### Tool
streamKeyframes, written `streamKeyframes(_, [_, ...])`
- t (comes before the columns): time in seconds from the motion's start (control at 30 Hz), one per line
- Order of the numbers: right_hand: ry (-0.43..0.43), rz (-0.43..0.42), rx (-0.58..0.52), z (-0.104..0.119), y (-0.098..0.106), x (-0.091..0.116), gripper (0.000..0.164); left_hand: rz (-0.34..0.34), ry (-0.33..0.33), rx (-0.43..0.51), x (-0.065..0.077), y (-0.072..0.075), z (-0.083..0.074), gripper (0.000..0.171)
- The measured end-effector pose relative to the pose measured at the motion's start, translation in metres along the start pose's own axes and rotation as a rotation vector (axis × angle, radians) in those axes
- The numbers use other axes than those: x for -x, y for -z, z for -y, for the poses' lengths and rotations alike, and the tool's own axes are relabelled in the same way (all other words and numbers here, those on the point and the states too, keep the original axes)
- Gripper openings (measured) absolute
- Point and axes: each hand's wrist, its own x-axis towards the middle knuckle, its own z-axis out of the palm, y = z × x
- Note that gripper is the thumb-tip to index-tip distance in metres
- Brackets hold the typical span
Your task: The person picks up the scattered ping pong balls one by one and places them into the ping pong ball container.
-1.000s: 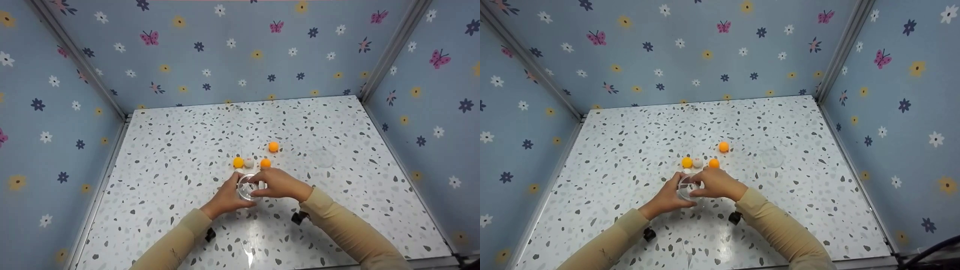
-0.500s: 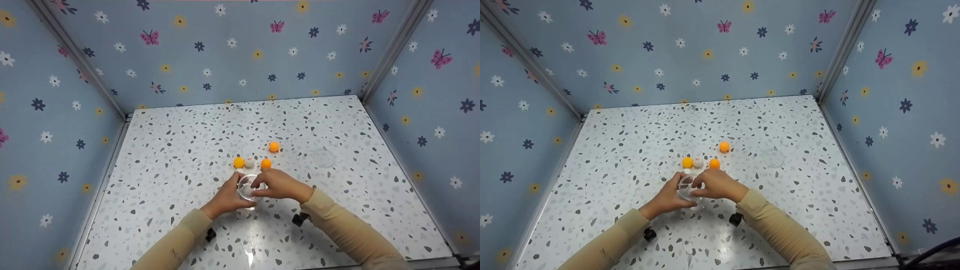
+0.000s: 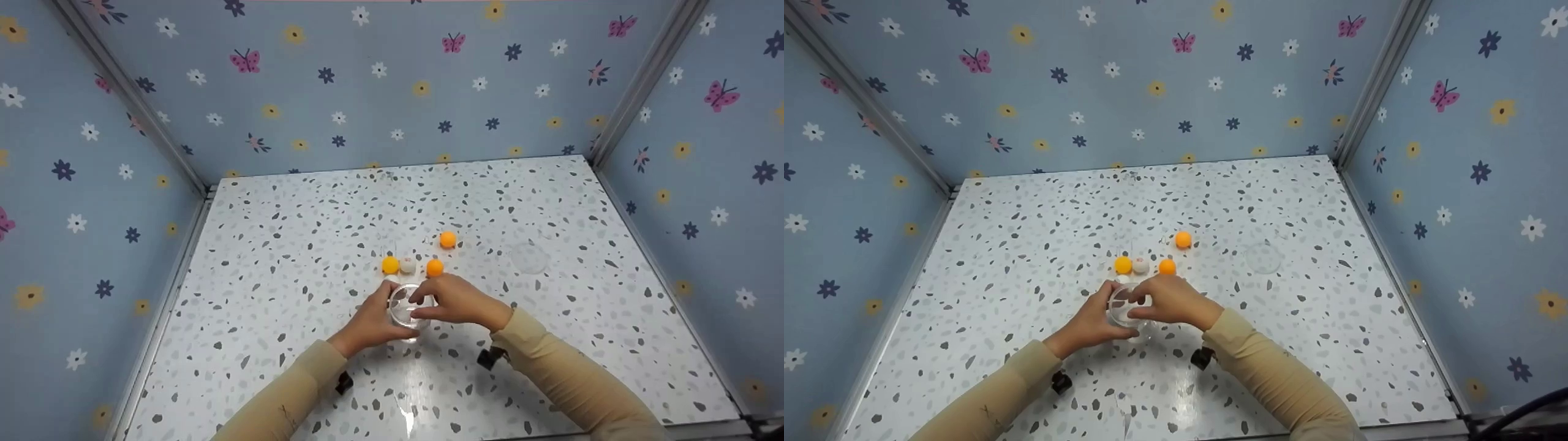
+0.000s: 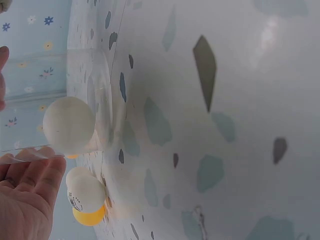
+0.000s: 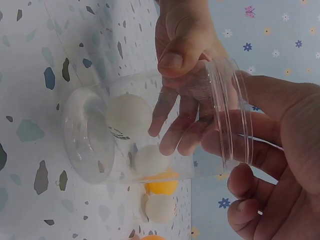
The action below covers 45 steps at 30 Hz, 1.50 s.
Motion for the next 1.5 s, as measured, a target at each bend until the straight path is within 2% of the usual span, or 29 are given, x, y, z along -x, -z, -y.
streamKeyframes(0.2, [0.000, -0.080, -0.052, 0.001, 0.008, 0.001, 0.022, 0.008, -0.006, 0.011, 0.000, 0.001, 0.001, 0.086])
streamKeyframes(0.73, [-0.018, -0.192, -0.076, -0.004, 0.026, 0.005, 0.025, 0.014, 0.008, 0.011, 0.000, 0.001, 0.000, 0.090])
streamKeyframes(1.1, [0.021, -0.329, -0.093, -0.014, 0.032, 0.009, 0.024, 0.012, 0.019, -0.023, 0.000, 0.001, -0.001, 0.089])
streamKeyframes(1.5, [-0.020, -0.379, -0.084, -0.024, 0.031, 0.013, 0.030, 0.010, 0.034, -0.016, 0.000, 0.001, -0.001, 0.089])
